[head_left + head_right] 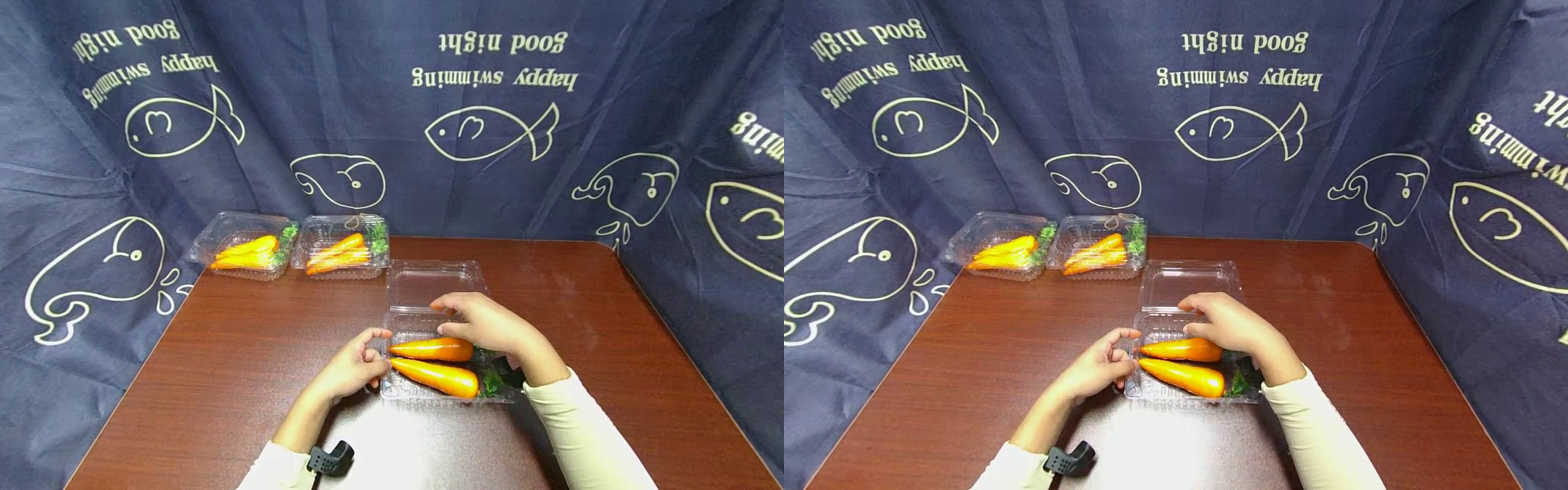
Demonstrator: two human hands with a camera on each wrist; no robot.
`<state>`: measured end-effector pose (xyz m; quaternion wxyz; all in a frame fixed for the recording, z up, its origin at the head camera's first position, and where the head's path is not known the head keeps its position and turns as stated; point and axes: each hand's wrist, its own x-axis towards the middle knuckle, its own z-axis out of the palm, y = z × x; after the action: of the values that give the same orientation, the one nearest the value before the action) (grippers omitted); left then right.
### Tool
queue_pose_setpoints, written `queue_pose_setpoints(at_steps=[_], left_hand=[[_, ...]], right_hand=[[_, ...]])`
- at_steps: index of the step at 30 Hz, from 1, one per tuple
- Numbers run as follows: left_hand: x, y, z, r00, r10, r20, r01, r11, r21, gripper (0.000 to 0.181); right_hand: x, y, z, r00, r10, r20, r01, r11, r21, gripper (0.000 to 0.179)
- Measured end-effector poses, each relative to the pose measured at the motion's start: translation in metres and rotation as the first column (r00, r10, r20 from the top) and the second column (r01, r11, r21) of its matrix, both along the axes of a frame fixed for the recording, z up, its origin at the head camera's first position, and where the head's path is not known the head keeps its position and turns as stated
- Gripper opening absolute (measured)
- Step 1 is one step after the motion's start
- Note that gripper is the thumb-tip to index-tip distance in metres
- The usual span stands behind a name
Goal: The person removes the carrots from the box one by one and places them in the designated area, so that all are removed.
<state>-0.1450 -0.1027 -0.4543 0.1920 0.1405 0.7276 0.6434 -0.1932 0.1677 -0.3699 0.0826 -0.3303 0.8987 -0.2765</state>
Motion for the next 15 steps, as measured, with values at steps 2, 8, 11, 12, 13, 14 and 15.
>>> queue_pose_setpoints(at_steps=[2,8,11,12,13,14,15], left_hand=[[0.0,0.0,0.0,1.0,0.007,0.007,-0.007,1.0,-0.001,0.056],[0.003,0.002,-0.001,1.0,0.028,0.006,-0.028,1.0,0.007,0.055],[0.004,0.003,-0.001,0.999,0.044,0.004,-0.044,0.999,0.012,0.054],[0.004,0.004,-0.002,0.999,0.047,0.007,-0.047,0.999,0.015,0.054],[0.005,0.004,-0.002,0.999,0.048,0.01,-0.048,0.999,0.019,0.054],[0.005,0.004,-0.002,0.999,0.049,0.015,-0.049,0.999,0.023,0.054],[0.005,0.004,-0.003,0.999,0.049,0.017,-0.05,0.998,0.026,0.053]], right_hand=[[0.0,-0.003,-0.002,1.0,0.018,0.004,-0.018,1.0,0.026,0.035],[-0.002,-0.011,-0.007,0.993,0.113,-0.03,-0.109,0.989,0.097,0.032],[-0.004,-0.014,-0.01,0.988,0.148,-0.041,-0.141,0.981,0.134,0.032],[-0.004,-0.015,-0.011,0.986,0.159,-0.043,-0.151,0.978,0.145,0.032],[-0.004,-0.016,-0.011,0.984,0.171,-0.048,-0.162,0.975,0.155,0.032],[-0.004,-0.016,-0.012,0.982,0.182,-0.054,-0.171,0.971,0.165,0.031],[-0.004,-0.017,-0.013,0.979,0.192,-0.061,-0.179,0.968,0.174,0.03]])
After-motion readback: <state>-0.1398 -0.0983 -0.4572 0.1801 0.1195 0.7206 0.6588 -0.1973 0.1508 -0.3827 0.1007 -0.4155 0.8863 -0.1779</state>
